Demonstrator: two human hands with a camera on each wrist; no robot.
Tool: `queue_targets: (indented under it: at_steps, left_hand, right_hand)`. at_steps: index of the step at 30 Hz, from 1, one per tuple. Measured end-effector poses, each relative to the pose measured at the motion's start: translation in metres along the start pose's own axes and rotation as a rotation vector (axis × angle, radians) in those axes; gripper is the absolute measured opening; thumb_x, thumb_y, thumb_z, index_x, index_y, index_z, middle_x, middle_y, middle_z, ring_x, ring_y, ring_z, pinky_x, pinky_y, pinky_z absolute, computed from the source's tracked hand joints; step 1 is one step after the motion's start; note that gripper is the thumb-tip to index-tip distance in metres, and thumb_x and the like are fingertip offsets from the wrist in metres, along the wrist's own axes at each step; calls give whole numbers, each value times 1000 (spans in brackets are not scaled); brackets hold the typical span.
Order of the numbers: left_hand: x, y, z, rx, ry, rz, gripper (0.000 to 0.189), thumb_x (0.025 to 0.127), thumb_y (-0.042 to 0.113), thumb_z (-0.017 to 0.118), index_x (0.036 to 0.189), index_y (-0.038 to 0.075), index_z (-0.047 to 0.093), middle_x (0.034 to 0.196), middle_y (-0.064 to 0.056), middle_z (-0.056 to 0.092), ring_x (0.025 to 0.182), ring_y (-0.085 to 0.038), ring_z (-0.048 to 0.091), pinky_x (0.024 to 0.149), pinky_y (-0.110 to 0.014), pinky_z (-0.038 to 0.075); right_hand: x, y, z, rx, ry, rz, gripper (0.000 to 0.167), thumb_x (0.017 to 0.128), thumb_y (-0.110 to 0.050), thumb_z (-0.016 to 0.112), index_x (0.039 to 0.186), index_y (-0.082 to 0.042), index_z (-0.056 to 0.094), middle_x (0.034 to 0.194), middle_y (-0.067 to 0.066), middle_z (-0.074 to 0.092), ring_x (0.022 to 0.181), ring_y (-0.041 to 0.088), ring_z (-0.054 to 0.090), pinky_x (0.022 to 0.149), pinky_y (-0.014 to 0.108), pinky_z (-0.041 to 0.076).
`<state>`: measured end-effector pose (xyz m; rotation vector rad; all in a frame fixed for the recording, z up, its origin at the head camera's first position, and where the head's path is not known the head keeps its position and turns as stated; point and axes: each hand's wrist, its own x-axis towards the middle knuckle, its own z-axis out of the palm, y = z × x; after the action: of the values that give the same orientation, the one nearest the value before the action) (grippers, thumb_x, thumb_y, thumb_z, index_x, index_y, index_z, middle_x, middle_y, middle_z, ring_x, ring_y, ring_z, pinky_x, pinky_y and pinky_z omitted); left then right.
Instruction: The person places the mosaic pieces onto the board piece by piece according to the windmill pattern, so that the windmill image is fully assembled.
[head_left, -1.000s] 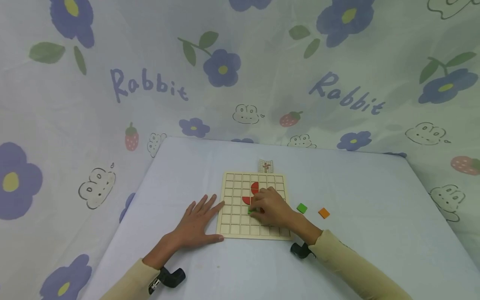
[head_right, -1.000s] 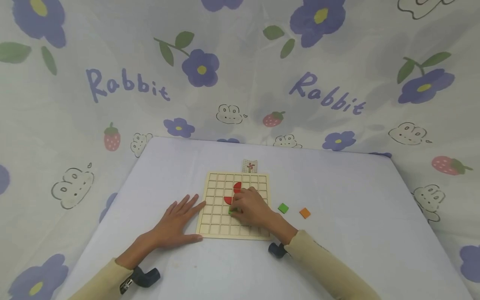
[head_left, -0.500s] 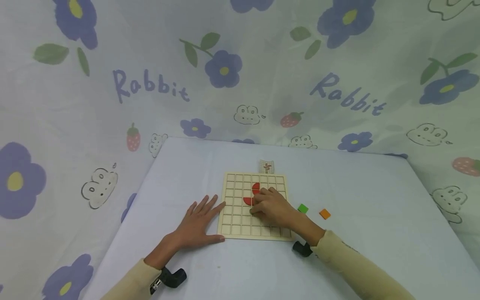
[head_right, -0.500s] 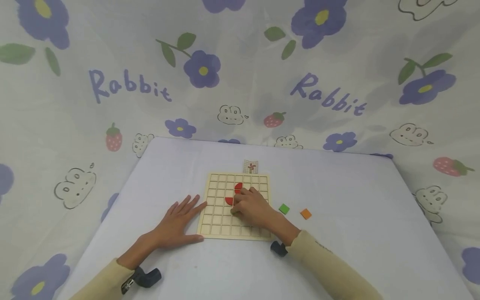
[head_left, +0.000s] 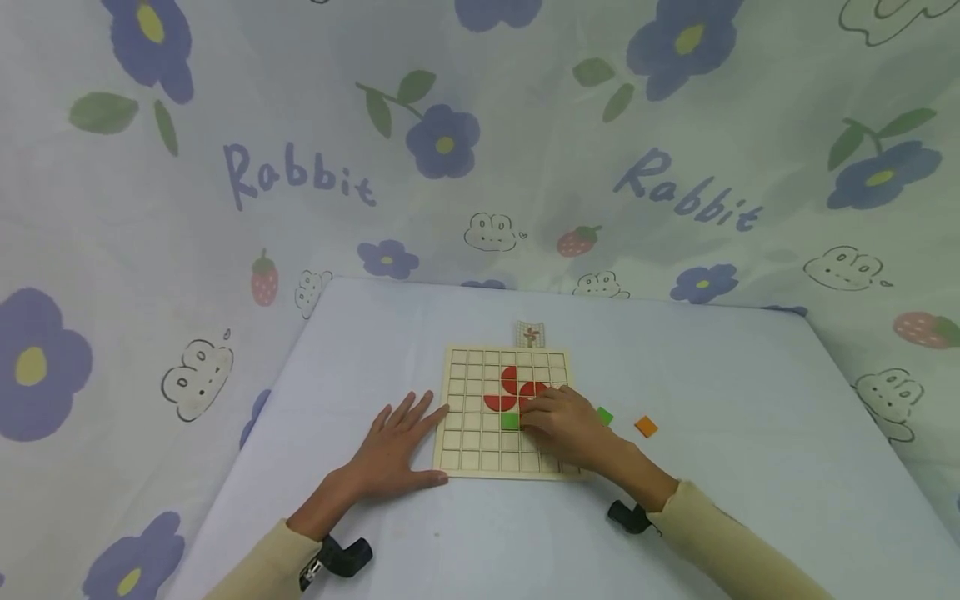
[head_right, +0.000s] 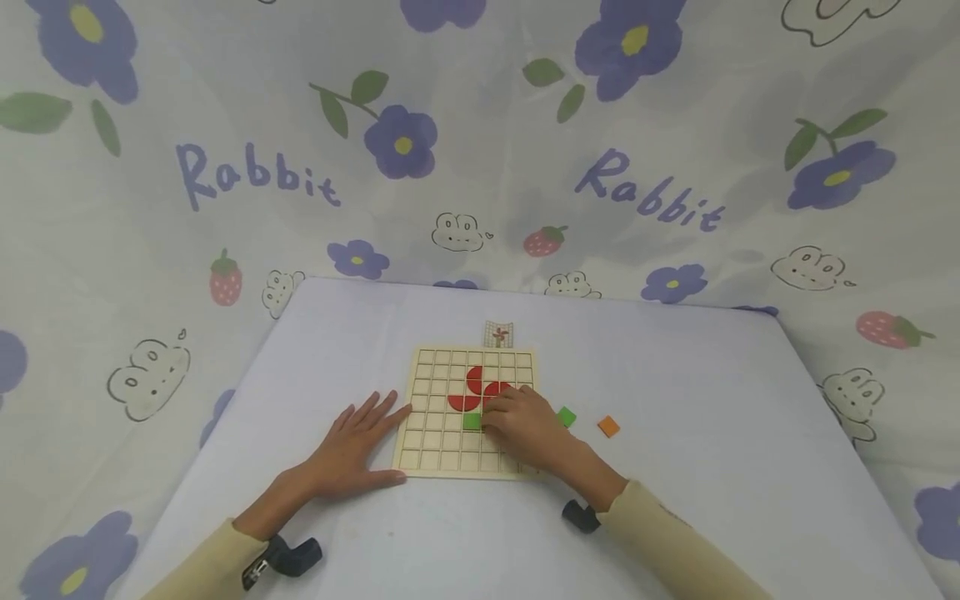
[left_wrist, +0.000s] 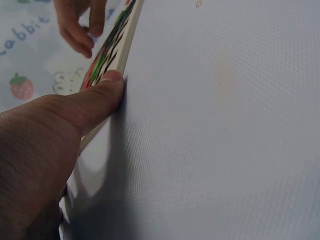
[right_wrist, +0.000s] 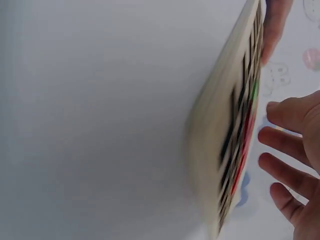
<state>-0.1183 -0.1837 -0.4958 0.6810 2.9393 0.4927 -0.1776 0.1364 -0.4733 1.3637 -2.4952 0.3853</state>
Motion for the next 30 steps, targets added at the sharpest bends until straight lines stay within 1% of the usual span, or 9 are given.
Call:
queue_targets:
  at_steps: [3,5,10,15,19,22,24,26,30]
  left_hand:
    - [0,0,0,-1,2,2,97,80,66,67,156,20,30,162,-11,18,148,-35,10,112,-62,13]
    - [1,1,-1,1,4,3,97,80,66,67,156,20,30,162,-11,18,148,-35,10,112,-62,13]
    - [2,1,-1,-3,-1,2,96,80,67,66,156,20,30,162,-11,17,148,-35,8,113,-62,12]
    - [1,0,0,-5,0,4,97,80,66,67,156,19,31,162,-12,18,148,-36,9,112,-63,13]
    - [1,1,0,-3,11,10,96,80,65,68,156,18,32,162,-12,19,148,-37,11,112,-64,14]
    - [1,1,0,-11,13,13,96,80,66,68,156,19,32,162,-12,19,148,-37,11,112,-64,14]
    - [1,1,0,-15,9,12,97,80,67,67,156,19,31,162,-12,18,148,-36,10,112,-64,13]
    - [1,0,1,-11,4,11,97,80,68,66,156,20,31,162,-12,18,148,-36,10,112,-64,13]
    - [1,-1,1,-3,12,15,97,80,68,66,156,20,31,162,-12,18,148,-36,10,112,-64,13]
  right_hand:
    - [-17,10,-4,0,49,40,16,77,-14,85,92,-14,78,95,-3,72,92,17,63,72,33,48]
    - [-27,17,-8,-17,66,81,15,76,-13,85,89,-14,78,93,-4,71,89,17,62,67,31,45]
    - [-54,32,-19,-68,60,221,13,77,-13,85,87,-14,77,93,-3,71,86,18,62,68,32,45]
    - [-78,41,-28,-101,29,369,16,76,-14,85,91,-12,77,98,2,71,90,24,63,73,39,49]
    - [-92,46,-34,-137,-22,486,25,78,-16,83,100,-8,76,105,8,68,97,31,61,76,47,50]
    - [-100,47,-38,-157,-62,558,29,78,-17,82,104,-7,75,108,12,66,100,35,59,78,49,51]
    - [-106,47,-42,-166,-81,593,30,78,-17,83,104,-6,74,107,14,65,99,37,59,76,49,53]
    - [-111,47,-44,-171,-88,609,28,77,-16,83,102,-7,74,104,14,65,95,36,60,71,47,54]
    - [-118,47,-48,-141,-102,632,23,78,-16,82,99,-7,75,96,10,65,84,31,62,63,41,53]
